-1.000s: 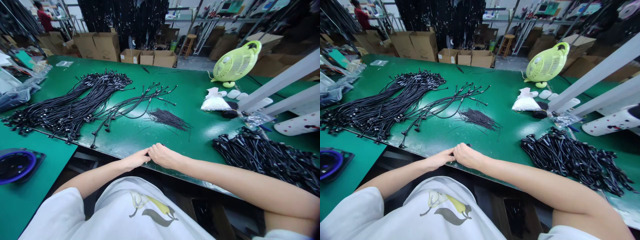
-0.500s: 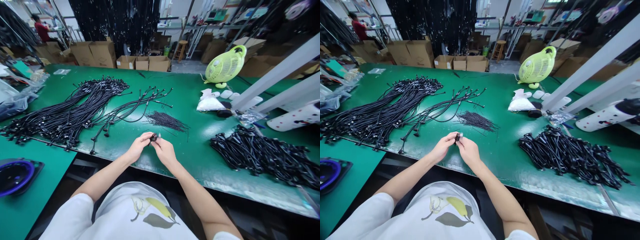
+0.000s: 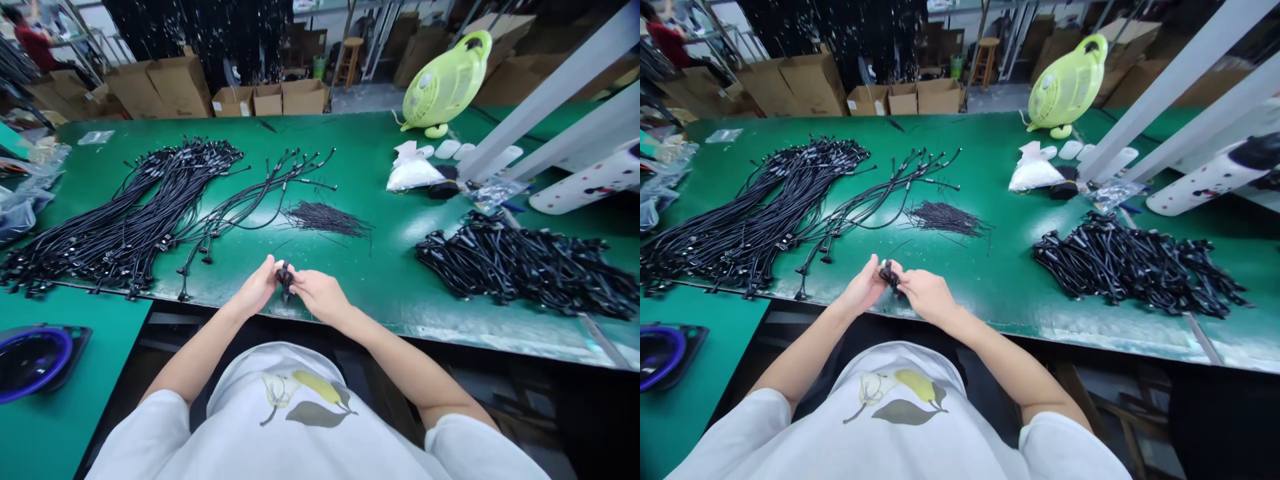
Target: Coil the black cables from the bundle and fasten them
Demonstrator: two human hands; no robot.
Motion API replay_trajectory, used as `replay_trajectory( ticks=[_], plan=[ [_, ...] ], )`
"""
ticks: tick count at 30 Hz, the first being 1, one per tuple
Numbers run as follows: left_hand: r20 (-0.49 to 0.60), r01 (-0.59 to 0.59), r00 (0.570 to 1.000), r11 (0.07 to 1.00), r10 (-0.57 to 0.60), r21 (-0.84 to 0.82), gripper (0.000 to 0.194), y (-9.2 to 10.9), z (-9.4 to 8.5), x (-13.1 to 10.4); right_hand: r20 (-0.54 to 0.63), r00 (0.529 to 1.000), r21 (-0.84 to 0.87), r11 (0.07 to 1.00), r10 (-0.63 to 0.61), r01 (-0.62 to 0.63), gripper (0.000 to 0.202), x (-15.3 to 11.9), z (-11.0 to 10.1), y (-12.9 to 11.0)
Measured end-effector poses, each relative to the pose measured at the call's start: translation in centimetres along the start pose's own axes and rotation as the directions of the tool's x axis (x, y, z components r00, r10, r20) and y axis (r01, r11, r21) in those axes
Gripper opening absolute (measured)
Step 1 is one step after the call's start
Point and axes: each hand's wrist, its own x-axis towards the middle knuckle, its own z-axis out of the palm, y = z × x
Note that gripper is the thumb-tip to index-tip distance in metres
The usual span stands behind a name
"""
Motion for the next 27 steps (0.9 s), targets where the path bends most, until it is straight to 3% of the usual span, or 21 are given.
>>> replay_trajectory(
  ticks=[4,6,8,11,14,18,20,22,25,27],
  plan=[
    [-0.187,-0.049,0.979,0.984,0.082,0.173,0.034,-0.9,0.9,-1.4,-0.047,0.992,0.089,0.990,0.115,-0.110,0.030,0.3,0.2,1.0],
    [-0.232,0.004,0.973,0.997,0.015,0.082,0.051,-2.2,1.9,-1.7,-0.104,0.980,0.147,0.978,0.167,-0.151,0.028,0.3,0.5,1.0],
    [-0.185,0.047,0.981,0.998,-0.055,-0.044,0.055,-3.5,2.9,-1.9,-0.116,0.955,0.322,0.920,0.274,-0.225,0.025,0.3,0.9,0.8],
    [-0.186,-0.035,0.982,0.999,0.033,-0.005,0.045,-4.1,3.8,-1.9,0.018,0.915,0.598,0.729,0.404,-0.334,0.035,0.2,1.9,0.9],
    [-0.166,-0.106,0.979,0.992,0.117,0.073,0.040,-3.2,4.1,-1.8,0.186,0.906,0.675,0.621,0.379,-0.399,0.050,-0.2,2.9,1.7],
    [-0.187,-0.043,0.982,0.982,0.008,-0.185,0.035,-1.6,3.8,-1.2,0.300,0.890,0.693,0.563,0.343,-0.451,0.059,-1.4,3.0,3.0],
    [-0.199,-0.014,0.979,0.945,-0.054,-0.327,0.030,-1.1,3.6,-0.8,0.256,0.886,0.686,0.573,0.386,-0.448,0.053,-2.0,2.1,3.3],
    [-0.155,0.042,0.982,0.921,-0.110,-0.387,0.031,-1.0,3.7,-0.4,0.119,0.890,0.676,0.621,0.439,-0.397,0.042,-2.4,0.9,3.2],
    [-0.034,0.172,0.980,0.924,-0.195,-0.342,0.038,-1.9,4.8,-0.2,-0.054,0.908,0.636,0.716,0.415,-0.290,0.034,-2.5,-0.7,2.1],
    [0.007,0.196,0.980,0.952,-0.200,-0.236,0.040,-2.9,5.8,-0.2,-0.004,0.905,0.657,0.683,0.425,-0.317,0.030,-2.4,-1.3,1.3]
  ],
)
